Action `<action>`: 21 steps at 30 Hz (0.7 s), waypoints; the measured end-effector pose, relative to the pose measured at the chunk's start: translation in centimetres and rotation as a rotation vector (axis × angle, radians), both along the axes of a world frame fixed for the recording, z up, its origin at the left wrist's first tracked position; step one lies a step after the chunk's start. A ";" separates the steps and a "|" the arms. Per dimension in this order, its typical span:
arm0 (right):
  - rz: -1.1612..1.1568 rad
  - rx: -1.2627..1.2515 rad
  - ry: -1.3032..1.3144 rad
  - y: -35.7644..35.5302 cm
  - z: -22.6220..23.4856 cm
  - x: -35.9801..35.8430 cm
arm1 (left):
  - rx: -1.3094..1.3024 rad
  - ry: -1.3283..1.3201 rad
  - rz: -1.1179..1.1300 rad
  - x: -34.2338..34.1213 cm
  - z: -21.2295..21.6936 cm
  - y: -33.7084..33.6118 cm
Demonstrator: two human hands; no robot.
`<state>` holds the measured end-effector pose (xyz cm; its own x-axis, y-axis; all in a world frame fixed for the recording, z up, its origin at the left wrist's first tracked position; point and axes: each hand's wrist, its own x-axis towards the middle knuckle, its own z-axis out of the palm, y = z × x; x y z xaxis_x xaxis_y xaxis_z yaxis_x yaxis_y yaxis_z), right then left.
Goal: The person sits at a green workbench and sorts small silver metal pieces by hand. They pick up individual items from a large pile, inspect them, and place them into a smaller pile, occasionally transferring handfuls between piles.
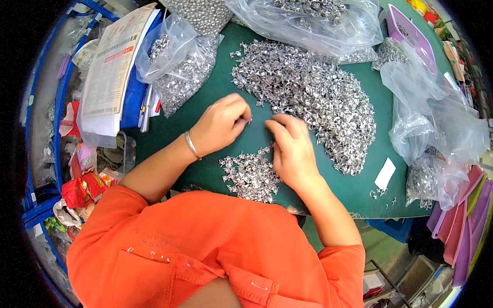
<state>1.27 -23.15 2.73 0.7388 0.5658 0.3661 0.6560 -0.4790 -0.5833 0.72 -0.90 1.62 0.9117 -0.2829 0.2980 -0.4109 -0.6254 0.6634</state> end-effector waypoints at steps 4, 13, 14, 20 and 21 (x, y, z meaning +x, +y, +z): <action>-0.016 0.012 0.020 -0.7 -0.5 0.0 | -0.042 -0.033 -0.051 -1.3 0.1 0.5; -0.126 0.086 0.023 -2.6 0.4 -0.7 | -0.123 0.120 0.104 -1.3 1.4 1.7; -0.108 0.083 0.032 -2.5 0.3 -1.0 | -0.125 0.097 0.063 -1.4 1.2 1.2; 0.011 0.001 -0.006 -1.7 -0.4 -1.4 | -0.024 0.078 -0.132 -1.7 0.1 -0.5; -0.007 0.002 0.000 -1.8 -0.7 -1.4 | -0.015 0.107 -0.122 -1.8 0.5 -0.6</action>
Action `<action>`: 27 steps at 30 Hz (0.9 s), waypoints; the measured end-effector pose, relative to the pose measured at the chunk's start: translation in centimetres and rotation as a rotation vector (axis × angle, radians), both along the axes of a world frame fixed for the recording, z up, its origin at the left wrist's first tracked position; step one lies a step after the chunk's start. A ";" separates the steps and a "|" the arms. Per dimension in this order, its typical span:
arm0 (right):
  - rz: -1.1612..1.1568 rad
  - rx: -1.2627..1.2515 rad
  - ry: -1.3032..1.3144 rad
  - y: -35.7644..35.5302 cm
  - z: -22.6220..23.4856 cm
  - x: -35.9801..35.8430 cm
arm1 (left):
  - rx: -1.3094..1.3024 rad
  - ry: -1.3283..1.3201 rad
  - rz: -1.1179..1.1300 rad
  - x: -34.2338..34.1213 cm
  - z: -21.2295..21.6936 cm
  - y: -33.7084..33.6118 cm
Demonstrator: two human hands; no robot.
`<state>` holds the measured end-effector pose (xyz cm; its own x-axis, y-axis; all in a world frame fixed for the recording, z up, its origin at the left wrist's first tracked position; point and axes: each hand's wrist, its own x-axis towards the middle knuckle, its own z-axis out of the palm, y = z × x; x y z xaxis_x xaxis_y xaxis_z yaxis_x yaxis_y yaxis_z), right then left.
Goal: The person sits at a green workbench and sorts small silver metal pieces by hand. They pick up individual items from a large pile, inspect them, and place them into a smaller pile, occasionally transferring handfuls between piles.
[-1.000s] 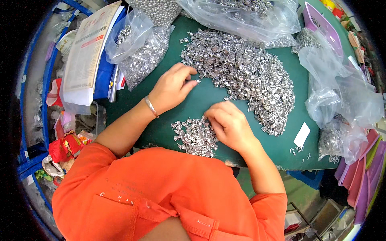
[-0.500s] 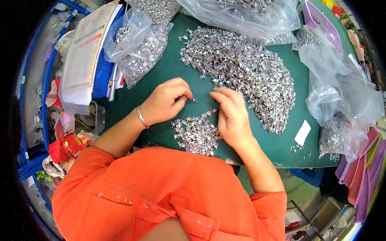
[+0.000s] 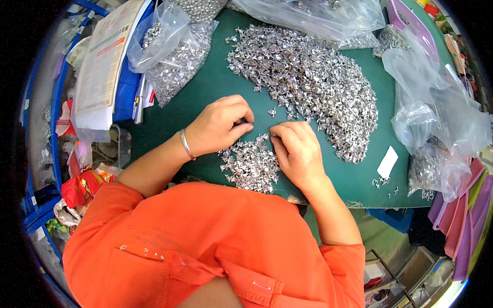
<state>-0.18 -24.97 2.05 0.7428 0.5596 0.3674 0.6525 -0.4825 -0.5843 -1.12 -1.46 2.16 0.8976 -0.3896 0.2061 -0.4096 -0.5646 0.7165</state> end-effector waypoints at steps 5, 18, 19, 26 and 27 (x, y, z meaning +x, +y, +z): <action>-0.131 0.052 0.078 -0.6 0.7 0.5 | -0.024 -0.097 0.126 0.0 -0.5 -0.2; 0.006 0.014 0.036 -0.5 -0.1 0.2 | -0.062 -0.093 0.106 0.2 -0.4 -0.7; 0.049 0.024 0.068 -0.5 0.0 0.0 | -0.030 -0.122 0.082 0.2 -0.6 -0.8; 0.056 0.124 0.143 -0.3 0.7 0.5 | -0.034 -0.038 0.087 0.1 -0.4 -0.7; 0.018 0.105 0.083 0.3 0.6 1.0 | -0.035 -0.022 0.092 0.2 -0.4 -0.7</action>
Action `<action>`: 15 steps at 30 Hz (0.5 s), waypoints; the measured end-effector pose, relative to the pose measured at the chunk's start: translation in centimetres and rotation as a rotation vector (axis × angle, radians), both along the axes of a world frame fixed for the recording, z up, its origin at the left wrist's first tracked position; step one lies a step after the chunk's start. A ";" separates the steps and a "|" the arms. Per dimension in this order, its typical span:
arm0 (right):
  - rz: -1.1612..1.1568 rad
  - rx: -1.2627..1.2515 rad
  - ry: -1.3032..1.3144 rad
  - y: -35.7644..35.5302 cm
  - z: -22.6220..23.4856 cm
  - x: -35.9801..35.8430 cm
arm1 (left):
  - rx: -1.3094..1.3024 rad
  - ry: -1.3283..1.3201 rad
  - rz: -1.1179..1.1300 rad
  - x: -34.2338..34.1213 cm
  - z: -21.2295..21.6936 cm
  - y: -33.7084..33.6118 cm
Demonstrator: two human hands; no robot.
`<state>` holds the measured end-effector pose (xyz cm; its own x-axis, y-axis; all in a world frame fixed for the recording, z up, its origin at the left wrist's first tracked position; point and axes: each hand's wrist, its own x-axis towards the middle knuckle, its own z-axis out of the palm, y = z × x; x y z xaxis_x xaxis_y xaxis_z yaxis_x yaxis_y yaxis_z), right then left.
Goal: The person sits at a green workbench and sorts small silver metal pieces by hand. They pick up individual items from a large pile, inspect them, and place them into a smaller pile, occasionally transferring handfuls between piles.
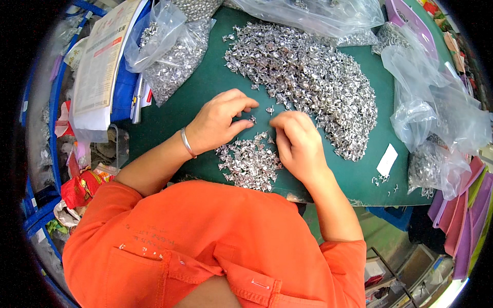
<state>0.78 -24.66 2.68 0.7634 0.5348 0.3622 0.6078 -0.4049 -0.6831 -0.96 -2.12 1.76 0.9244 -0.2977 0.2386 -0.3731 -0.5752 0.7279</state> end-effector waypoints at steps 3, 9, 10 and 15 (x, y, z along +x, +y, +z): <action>-0.049 -0.113 -0.118 1.7 -0.3 1.2 | -0.005 0.035 0.004 0.0 0.0 0.1; -0.041 -0.060 -0.075 0.5 0.1 1.3 | 0.025 0.023 -0.002 -0.3 -0.1 0.3; -0.072 -0.051 -0.085 0.2 0.1 1.4 | 0.042 -0.013 0.004 -0.2 0.0 0.2; -0.102 -0.076 -0.133 1.7 0.1 0.7 | 0.063 -0.103 -0.016 0.3 -0.2 0.0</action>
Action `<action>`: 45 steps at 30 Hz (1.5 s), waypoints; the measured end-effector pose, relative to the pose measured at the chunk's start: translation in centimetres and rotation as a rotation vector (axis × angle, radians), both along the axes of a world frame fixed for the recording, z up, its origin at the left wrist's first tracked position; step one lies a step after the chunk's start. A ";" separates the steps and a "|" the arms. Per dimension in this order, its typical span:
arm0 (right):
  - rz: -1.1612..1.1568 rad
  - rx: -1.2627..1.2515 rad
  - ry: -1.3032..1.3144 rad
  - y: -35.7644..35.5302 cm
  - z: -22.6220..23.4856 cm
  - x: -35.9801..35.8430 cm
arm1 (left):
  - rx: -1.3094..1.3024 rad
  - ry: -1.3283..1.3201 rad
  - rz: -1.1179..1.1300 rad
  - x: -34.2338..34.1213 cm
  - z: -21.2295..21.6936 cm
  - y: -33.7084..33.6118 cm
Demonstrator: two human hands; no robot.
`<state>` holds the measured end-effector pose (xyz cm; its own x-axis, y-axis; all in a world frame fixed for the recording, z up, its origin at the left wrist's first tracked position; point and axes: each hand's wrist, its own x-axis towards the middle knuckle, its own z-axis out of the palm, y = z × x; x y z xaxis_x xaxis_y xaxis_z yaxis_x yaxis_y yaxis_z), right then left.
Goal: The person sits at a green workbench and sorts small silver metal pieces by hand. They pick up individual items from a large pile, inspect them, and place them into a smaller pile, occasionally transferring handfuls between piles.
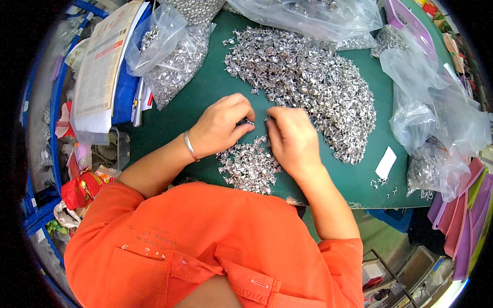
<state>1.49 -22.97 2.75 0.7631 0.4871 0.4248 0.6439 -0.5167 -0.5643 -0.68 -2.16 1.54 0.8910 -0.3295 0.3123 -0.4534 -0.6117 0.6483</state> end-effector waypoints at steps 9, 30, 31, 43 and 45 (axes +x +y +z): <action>0.136 0.030 0.121 -1.5 -0.1 0.0 | 0.020 -0.435 0.933 5.9 7.3 12.7; 0.217 0.083 0.188 -2.5 0.0 -2.4 | -0.062 0.129 -0.219 -0.8 0.8 -1.8; 0.274 0.070 0.278 -2.7 0.3 -3.0 | -0.069 0.168 -0.291 -1.0 0.9 -1.6; 0.275 -0.306 0.176 -4.6 -0.2 -6.4 | 0.227 0.367 -0.265 -5.5 3.7 2.0; 0.336 -0.233 0.176 -2.6 -0.5 -6.2 | 0.101 0.338 -0.204 -5.8 2.0 1.4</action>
